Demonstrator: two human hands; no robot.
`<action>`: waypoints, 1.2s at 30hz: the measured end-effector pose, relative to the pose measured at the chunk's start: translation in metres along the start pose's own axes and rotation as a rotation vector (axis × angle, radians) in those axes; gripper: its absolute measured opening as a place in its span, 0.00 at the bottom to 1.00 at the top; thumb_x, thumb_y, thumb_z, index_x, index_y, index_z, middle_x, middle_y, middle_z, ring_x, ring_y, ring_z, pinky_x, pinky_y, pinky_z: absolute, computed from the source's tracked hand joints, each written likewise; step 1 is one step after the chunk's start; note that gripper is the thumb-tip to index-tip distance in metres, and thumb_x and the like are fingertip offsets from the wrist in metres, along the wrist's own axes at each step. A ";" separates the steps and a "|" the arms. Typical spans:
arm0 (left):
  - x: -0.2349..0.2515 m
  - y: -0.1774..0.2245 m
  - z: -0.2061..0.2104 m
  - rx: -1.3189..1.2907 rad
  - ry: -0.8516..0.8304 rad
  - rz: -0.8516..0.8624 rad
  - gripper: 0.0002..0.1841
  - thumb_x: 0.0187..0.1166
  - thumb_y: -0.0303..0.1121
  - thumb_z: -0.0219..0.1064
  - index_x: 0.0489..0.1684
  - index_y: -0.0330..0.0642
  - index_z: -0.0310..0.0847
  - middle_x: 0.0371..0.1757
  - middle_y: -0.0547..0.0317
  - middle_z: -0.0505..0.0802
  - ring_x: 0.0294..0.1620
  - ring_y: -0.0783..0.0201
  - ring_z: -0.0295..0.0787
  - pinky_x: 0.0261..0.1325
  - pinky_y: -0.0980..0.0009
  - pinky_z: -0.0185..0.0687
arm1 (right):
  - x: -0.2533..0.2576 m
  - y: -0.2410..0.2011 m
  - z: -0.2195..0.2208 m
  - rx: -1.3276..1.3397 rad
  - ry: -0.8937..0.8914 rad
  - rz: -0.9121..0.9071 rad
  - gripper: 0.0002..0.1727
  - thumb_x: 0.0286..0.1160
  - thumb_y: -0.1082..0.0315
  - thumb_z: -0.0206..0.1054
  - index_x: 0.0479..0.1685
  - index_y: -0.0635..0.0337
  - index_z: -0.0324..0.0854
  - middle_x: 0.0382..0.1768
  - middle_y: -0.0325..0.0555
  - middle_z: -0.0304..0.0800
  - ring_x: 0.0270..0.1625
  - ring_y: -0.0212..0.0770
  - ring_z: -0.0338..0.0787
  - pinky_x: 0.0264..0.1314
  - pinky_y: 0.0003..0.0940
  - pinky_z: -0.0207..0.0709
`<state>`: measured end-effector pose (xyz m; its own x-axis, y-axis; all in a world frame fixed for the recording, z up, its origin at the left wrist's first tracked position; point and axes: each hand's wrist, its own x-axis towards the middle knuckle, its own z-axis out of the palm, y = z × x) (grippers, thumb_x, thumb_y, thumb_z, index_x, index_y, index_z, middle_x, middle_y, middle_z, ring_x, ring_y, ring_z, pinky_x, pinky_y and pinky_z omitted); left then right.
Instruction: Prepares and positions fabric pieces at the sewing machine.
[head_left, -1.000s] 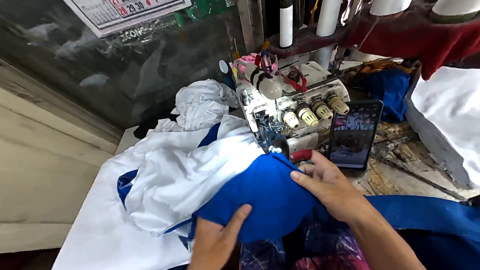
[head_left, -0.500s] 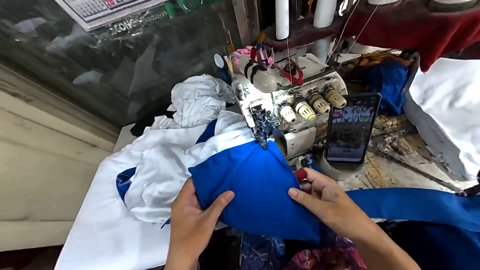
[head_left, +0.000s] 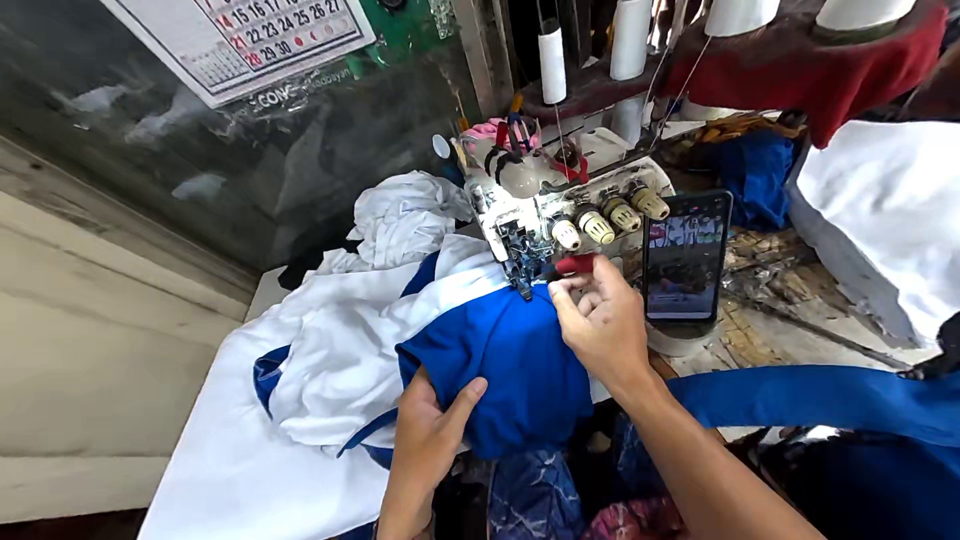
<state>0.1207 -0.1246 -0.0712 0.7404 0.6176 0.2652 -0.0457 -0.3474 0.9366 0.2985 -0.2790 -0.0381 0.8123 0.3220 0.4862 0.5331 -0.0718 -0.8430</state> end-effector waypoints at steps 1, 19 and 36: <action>0.000 -0.002 0.000 -0.003 -0.001 -0.002 0.23 0.72 0.36 0.79 0.62 0.34 0.81 0.50 0.52 0.96 0.53 0.58 0.95 0.60 0.61 0.94 | -0.002 0.003 -0.001 -0.001 0.020 0.013 0.15 0.80 0.66 0.68 0.63 0.51 0.81 0.38 0.37 0.92 0.14 0.33 0.74 0.11 0.28 0.67; -0.024 0.020 -0.005 -0.001 0.055 -0.062 0.32 0.60 0.37 0.87 0.63 0.35 0.79 0.45 0.48 0.97 0.46 0.51 0.97 0.50 0.57 0.98 | -0.077 0.032 -0.066 0.605 -0.603 0.453 0.20 0.75 0.64 0.75 0.64 0.60 0.85 0.48 0.53 0.95 0.49 0.47 0.96 0.55 0.41 0.91; -0.014 0.009 -0.028 -0.094 -0.032 -0.089 0.23 0.79 0.33 0.72 0.72 0.41 0.77 0.49 0.45 0.94 0.47 0.52 0.95 0.46 0.58 0.95 | -0.092 0.020 -0.062 0.476 -0.480 0.439 0.20 0.71 0.62 0.77 0.62 0.51 0.86 0.36 0.44 0.95 0.36 0.41 0.94 0.41 0.33 0.90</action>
<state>0.0909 -0.1168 -0.0602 0.7652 0.6199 0.1741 -0.0405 -0.2236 0.9738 0.2490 -0.3684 -0.0856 0.6761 0.7363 0.0272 -0.0571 0.0892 -0.9944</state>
